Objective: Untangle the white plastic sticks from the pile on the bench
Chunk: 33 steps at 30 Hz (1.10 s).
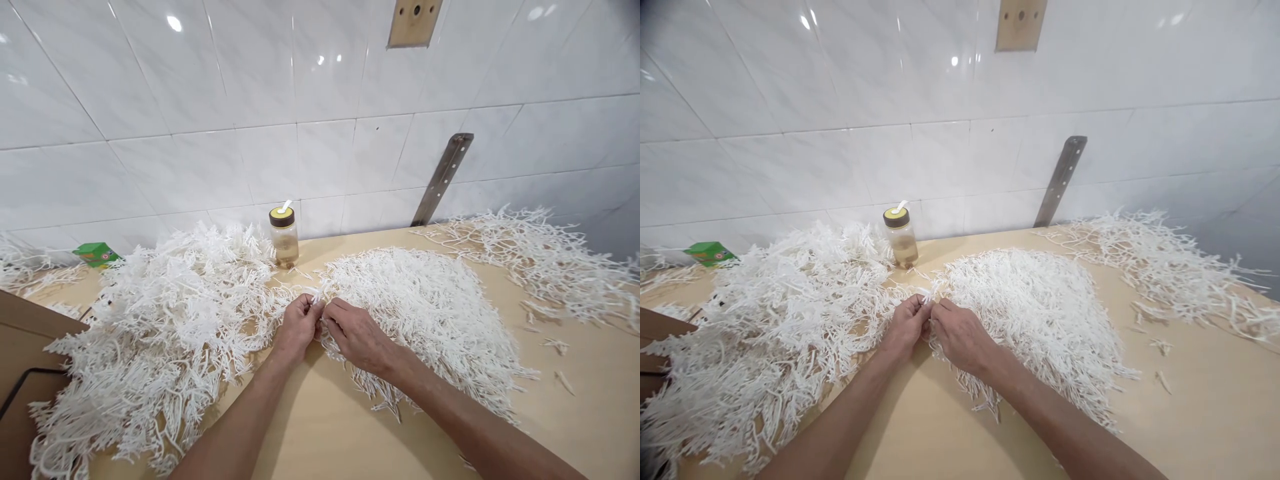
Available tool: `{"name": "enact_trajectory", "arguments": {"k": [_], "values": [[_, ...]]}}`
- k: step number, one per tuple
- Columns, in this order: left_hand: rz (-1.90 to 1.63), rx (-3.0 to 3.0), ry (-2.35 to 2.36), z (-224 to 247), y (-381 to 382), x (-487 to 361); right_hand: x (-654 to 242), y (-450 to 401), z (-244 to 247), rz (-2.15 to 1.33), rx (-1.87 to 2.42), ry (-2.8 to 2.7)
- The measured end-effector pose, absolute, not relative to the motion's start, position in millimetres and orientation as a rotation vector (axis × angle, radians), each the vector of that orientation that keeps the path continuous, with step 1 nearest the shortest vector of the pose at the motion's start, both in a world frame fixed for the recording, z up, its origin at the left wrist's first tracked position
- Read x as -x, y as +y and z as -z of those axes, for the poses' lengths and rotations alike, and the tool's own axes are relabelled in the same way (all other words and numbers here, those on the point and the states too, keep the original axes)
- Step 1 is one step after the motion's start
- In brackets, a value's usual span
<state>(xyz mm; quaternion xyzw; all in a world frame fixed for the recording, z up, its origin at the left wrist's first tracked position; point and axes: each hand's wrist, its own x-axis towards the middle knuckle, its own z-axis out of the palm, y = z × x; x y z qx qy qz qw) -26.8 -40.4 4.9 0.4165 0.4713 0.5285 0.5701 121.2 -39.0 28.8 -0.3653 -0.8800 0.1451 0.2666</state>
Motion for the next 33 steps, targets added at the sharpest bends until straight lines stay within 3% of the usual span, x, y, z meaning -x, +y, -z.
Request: {"name": "enact_trajectory", "arguments": {"k": [7,11,21,28,33], "values": [[-1.384,-0.900,1.190,-10.1,-37.6,29.9,-115.2,-63.0,-48.6,-0.525,0.813,-2.530],[-1.361,-0.907,1.132,-14.3,-38.3,33.2,-118.7,-61.8,-57.6,-0.636,0.981,-2.351],[-1.374,-0.860,1.086,-12.3,-37.9,31.2,-139.0,-32.4,-43.2,-0.264,1.414,-2.247],[-1.352,-0.845,1.053,-9.8,-36.4,32.9,-124.1,-40.0,-46.5,-0.683,1.368,-2.135],[-1.343,-0.879,1.056,-9.8,-37.4,31.0,-118.2,-41.6,-38.5,-0.738,1.300,-2.073]]}}
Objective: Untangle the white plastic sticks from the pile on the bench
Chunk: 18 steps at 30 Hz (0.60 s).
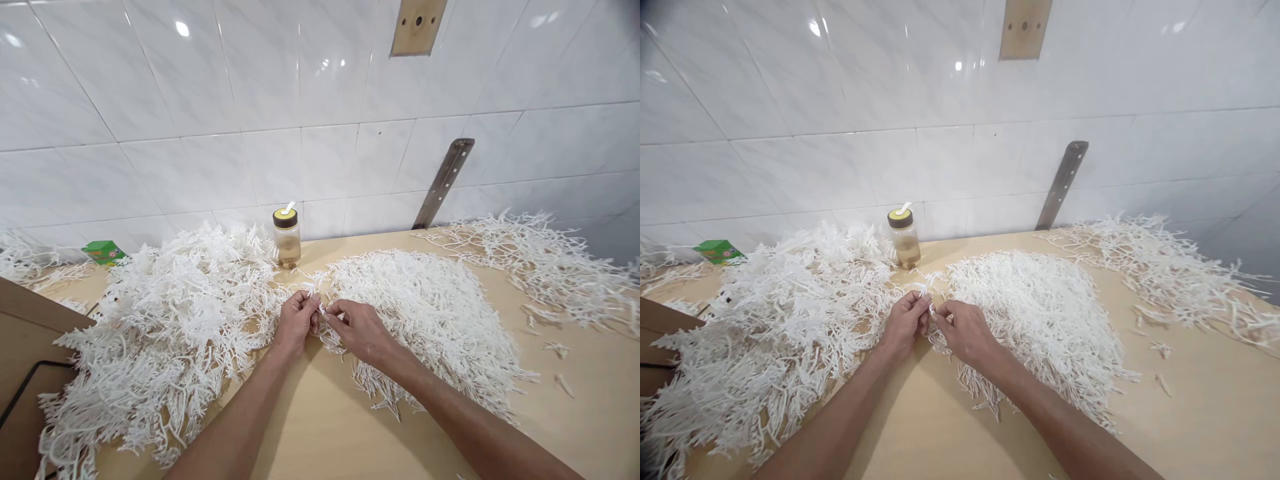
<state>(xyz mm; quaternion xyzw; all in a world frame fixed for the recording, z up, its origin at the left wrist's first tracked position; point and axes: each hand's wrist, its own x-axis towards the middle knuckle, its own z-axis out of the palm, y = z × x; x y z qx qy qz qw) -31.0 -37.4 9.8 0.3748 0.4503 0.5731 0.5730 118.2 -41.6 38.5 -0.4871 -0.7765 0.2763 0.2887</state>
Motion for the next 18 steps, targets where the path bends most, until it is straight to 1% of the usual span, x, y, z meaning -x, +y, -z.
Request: {"name": "enact_trajectory", "arguments": {"k": [7,13,15,18], "values": [[-1.340,-0.922,1.086,-6.1,-39.0,29.8,-117.0,-43.4,-31.7,-0.662,1.232,-2.108],[-1.385,-0.926,1.163,-9.0,-35.4,34.0,-106.4,-70.5,-46.7,-0.725,0.877,-2.345],[-1.374,-0.941,1.125,-10.4,-36.1,34.5,-106.4,-73.3,-51.5,-0.721,0.899,-2.299],[-1.359,-0.975,1.108,-12.6,-39.0,34.0,-114.1,-64.6,-55.9,-0.700,1.053,-2.178]]}}
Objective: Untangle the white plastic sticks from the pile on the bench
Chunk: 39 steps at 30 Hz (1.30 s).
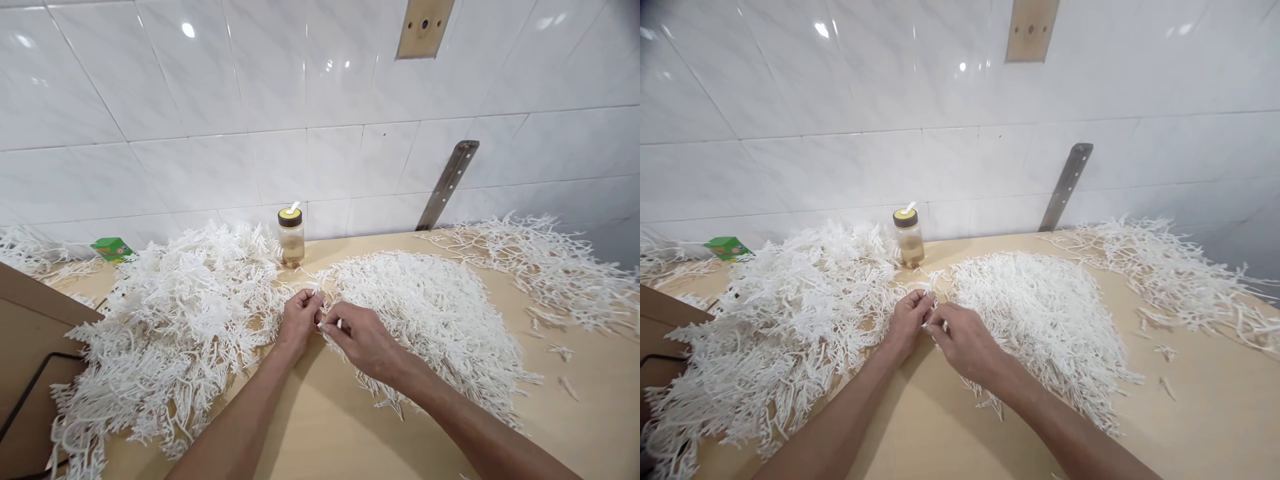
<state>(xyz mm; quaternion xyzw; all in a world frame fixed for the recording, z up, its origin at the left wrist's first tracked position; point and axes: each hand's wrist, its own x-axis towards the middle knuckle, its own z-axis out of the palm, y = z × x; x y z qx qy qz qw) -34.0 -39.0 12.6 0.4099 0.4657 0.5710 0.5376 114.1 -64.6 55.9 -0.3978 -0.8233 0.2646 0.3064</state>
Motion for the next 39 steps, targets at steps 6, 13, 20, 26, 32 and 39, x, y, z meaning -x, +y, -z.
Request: {"name": "enact_trajectory", "arguments": {"k": [6,13,20,26,32,39], "values": [[-1.329,-1.009,1.145,-13.7,-41.3,33.1,-141.1,-32.0,-55.4,-0.535,1.343,-2.073],[-1.341,-1.260,1.256,-10.7,-47.1,27.6,-156.4,-17.3,-50.8,-0.430,1.560,-2.071],[-1.391,-1.636,1.298,-13.9,-52.5,22.1,-139.3,-24.8,-45.4,-0.880,1.251,-1.942],[-1.522,-1.867,1.289,-13.0,-55.4,19.7,-139.6,-21.2,-38.5,-1.141,1.223,-1.552],[-1.695,-1.751,1.407,-8.5,-54.7,23.2,-147.2,-13.6,-47.7,-1.358,1.091,-1.131],[-1.746,-1.792,1.442,-9.3,-51.7,25.0,-151.0,-15.4,-61.3,-1.406,1.003,-1.055]]}}
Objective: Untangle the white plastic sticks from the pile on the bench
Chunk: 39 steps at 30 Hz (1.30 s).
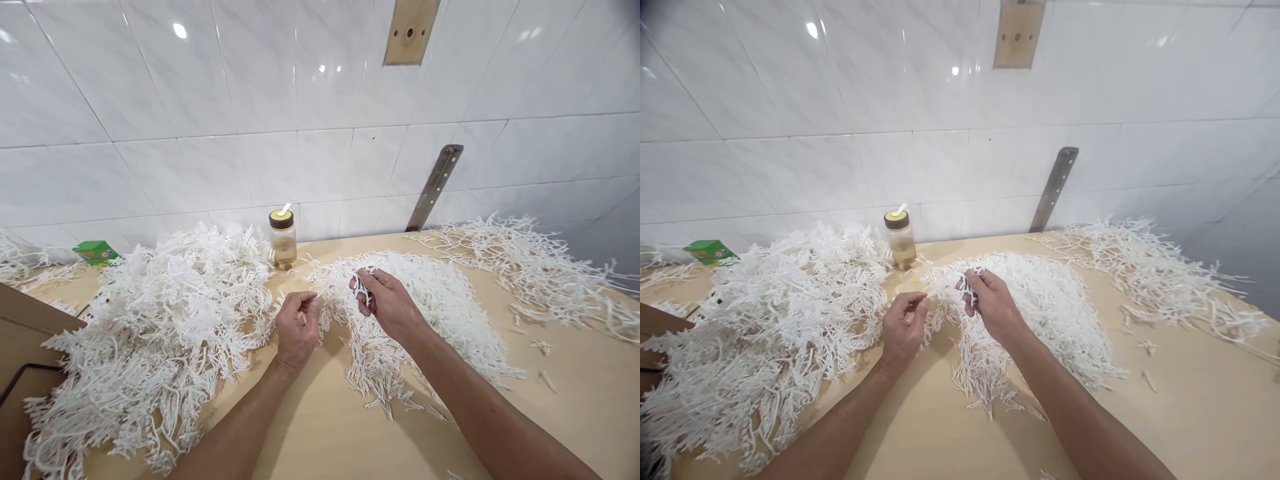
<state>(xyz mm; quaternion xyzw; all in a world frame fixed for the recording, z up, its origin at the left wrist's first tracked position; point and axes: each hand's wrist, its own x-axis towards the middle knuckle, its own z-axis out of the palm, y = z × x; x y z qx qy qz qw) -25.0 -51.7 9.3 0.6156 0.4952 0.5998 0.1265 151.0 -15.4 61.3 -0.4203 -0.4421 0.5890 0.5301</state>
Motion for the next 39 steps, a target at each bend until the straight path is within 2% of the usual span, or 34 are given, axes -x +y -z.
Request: {"name": "enact_trajectory", "arguments": {"k": [4,10,14,24,30,39], "values": [[-1.724,-1.926,1.595,-3.8,-47.2,25.9,-153.6,-16.6,-66.1,-1.447,0.951,-1.074],[-1.340,-1.969,1.661,10.3,-42.8,26.3,-156.8,-19.3,-72.0,-1.532,0.905,-1.217],[-1.344,-1.955,1.610,8.3,-43.9,26.2,-158.9,-21.6,-75.9,-1.566,0.888,-1.267],[-1.384,-1.321,1.456,-16.0,-45.5,27.0,-174.0,-25.8,-95.7,-1.498,0.850,-1.219],[-1.402,-1.175,1.340,-23.6,-46.2,28.4,-182.3,-24.0,-102.0,-1.409,0.879,-1.208],[-1.163,-0.867,0.882,-26.6,-46.2,29.6,-185.3,-24.6,-104.9,-1.408,0.870,-1.217]]}}
